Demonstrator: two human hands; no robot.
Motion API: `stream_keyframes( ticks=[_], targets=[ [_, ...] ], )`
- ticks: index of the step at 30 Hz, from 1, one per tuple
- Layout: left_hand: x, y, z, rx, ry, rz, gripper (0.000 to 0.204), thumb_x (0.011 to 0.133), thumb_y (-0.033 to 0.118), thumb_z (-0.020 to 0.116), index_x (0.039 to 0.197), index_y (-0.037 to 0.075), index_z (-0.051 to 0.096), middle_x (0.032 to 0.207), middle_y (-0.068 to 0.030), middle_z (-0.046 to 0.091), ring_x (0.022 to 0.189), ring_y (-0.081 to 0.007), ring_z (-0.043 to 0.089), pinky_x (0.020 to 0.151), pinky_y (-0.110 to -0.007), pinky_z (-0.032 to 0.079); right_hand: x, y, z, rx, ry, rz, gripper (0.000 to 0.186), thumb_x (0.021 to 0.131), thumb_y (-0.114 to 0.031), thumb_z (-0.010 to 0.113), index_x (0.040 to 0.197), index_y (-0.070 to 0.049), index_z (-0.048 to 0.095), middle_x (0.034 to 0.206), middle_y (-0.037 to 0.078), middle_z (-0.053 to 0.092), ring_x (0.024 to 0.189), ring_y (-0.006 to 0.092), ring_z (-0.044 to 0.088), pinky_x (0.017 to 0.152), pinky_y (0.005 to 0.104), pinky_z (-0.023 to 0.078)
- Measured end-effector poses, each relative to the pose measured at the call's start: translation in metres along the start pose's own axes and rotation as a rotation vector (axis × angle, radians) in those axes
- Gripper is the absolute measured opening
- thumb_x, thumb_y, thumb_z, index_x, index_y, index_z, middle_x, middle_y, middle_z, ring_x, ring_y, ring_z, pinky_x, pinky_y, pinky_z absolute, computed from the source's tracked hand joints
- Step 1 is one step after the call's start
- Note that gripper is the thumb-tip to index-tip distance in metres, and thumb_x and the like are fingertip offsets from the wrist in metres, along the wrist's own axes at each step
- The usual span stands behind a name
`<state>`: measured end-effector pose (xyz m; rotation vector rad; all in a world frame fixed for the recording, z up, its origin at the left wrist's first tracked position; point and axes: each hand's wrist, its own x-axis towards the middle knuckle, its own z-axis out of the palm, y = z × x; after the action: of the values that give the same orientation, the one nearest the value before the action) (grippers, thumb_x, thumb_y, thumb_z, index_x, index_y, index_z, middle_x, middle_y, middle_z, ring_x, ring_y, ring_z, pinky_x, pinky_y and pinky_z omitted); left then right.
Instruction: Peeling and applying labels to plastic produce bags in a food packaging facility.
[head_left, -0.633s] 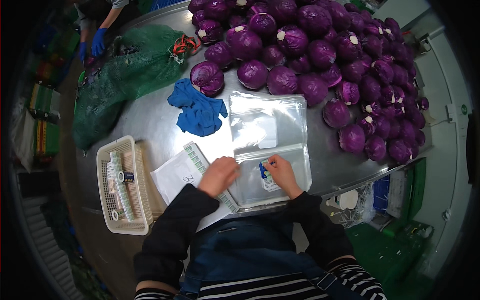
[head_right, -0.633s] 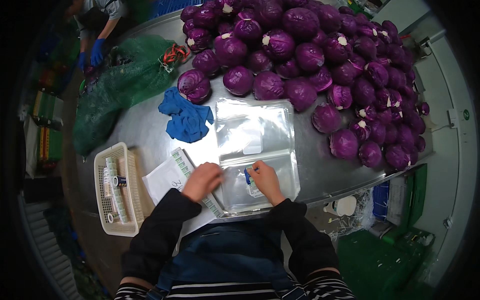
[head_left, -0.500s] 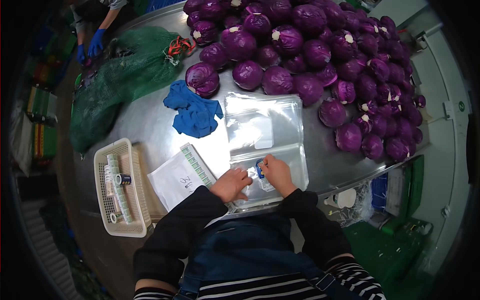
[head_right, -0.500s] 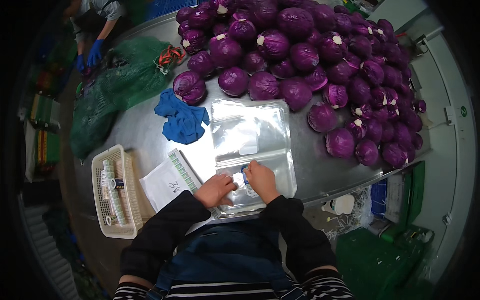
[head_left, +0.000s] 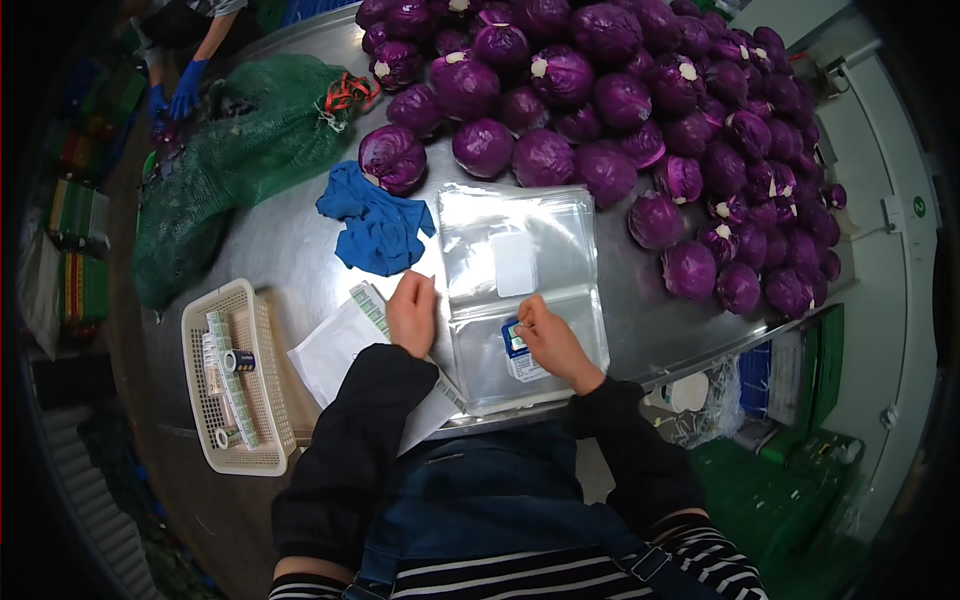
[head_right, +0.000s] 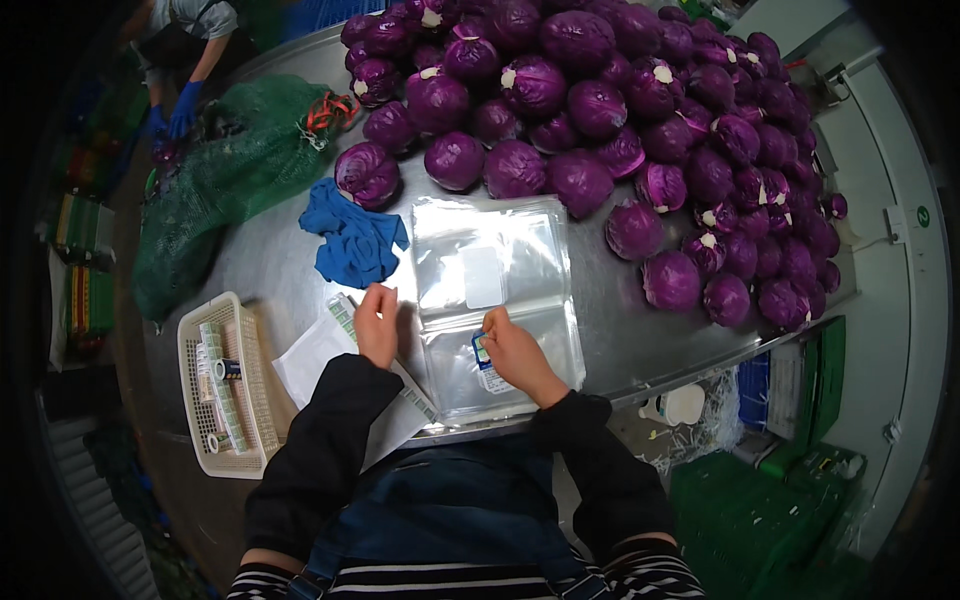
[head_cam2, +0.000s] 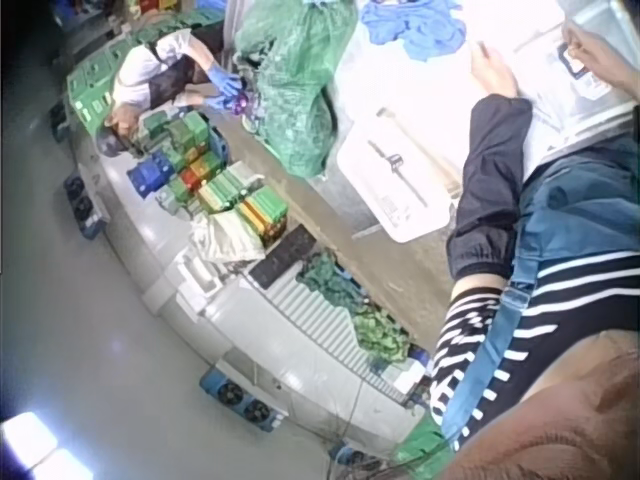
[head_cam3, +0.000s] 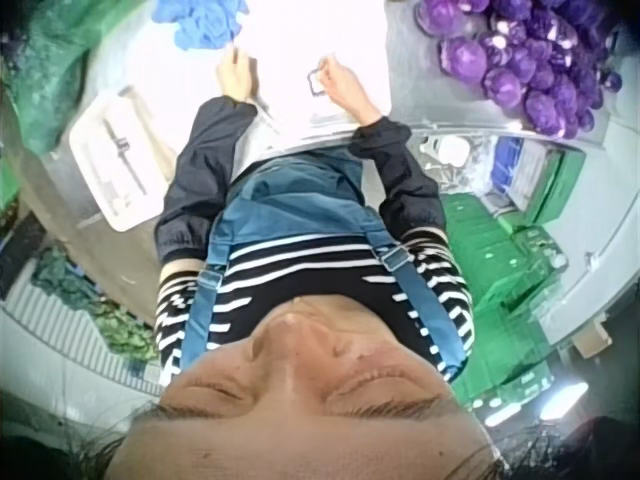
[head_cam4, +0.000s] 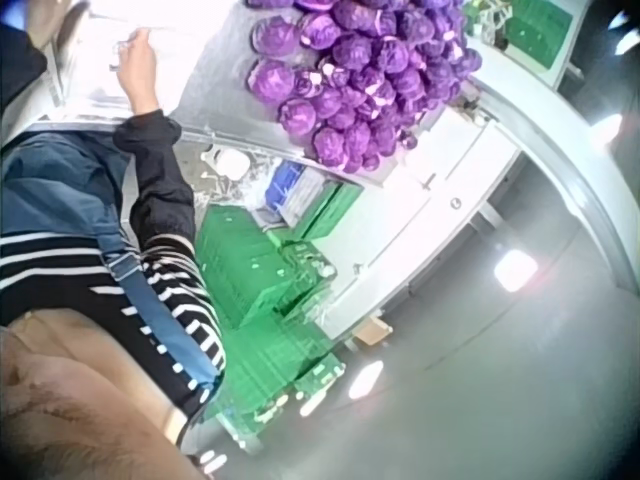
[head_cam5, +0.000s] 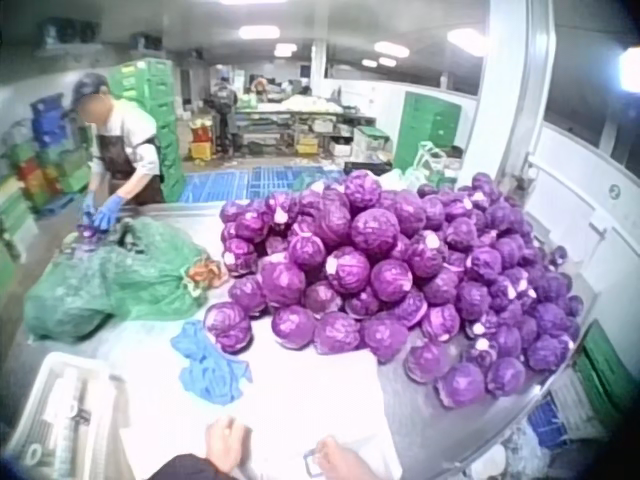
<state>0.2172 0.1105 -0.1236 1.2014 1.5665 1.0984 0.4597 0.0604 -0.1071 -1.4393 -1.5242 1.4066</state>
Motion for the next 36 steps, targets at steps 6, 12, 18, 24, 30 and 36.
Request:
stream_keyframes(
  ticks=[6,12,18,24,30,36],
  targets=[
    [-0.046,-0.011,0.007,0.615,-0.879,0.804,0.030,0.080,0.030,0.077,0.100,0.013,0.064,0.086,-0.0072,0.056,0.092,-0.0283,0.056,0.080,-0.040,0.045,0.011,0.023,0.023,-0.799,0.031,0.032,0.026,0.090,-0.017,0.064,0.106,-0.006,0.047,0.075,0.020,0.066,0.074,0.0409,0.066,0.067,0.0523,0.049],
    [-0.047,-0.041,0.011,0.595,-0.831,0.691,0.021,0.081,0.029,0.074,0.095,0.015,0.067,0.085,-0.0026,0.057,0.091,-0.0260,0.055,0.083,-0.040,0.043,0.012,0.000,-0.015,-0.699,0.128,0.135,0.029,0.090,-0.028,0.067,0.098,-0.006,0.051,0.074,0.017,0.066,0.074,0.0378,0.067,0.064,0.0458,0.051],
    [-0.042,-0.035,0.008,0.530,-0.862,0.721,0.016,0.087,0.028,0.071,0.090,0.012,0.068,0.082,-0.0029,0.060,0.085,-0.0234,0.057,0.077,-0.038,0.045,0.001,-0.021,-0.026,-0.021,0.086,0.100,0.019,0.095,-0.011,0.065,0.095,-0.006,0.047,0.071,0.002,0.055,0.064,0.0097,0.054,0.057,0.0271,0.043],
    [-0.007,-0.041,-0.009,-0.239,-0.207,-0.318,0.020,0.100,0.020,0.058,0.091,0.003,0.064,0.072,0.0003,0.058,0.062,-0.0086,0.050,0.059,-0.026,0.041,-0.008,-0.052,-0.014,0.435,-0.097,0.081,0.020,0.094,-0.007,0.065,0.099,-0.006,0.046,0.078,0.001,0.058,0.068,0.0074,0.055,0.060,0.0244,0.043],
    [-0.045,-0.008,0.006,0.272,-0.659,0.313,0.026,0.082,0.022,0.077,0.097,0.007,0.062,0.092,-0.0118,0.062,0.088,-0.0302,0.062,0.078,-0.040,0.050,0.010,0.001,-0.003,-0.592,-0.093,-0.067,0.027,0.085,-0.008,0.066,0.104,-0.006,0.048,0.089,0.019,0.066,0.084,0.0403,0.065,0.067,0.0500,0.048],
    [-0.058,-0.037,0.014,0.586,-0.852,0.628,0.024,0.080,0.026,0.076,0.094,0.011,0.064,0.088,-0.0090,0.058,0.094,-0.0288,0.057,0.083,-0.042,0.044,0.016,0.003,-0.002,-0.960,0.015,0.015,0.034,0.084,-0.020,0.072,0.104,-0.004,0.049,0.081,0.016,0.068,0.078,0.0385,0.068,0.065,0.0477,0.051]
  ],
)
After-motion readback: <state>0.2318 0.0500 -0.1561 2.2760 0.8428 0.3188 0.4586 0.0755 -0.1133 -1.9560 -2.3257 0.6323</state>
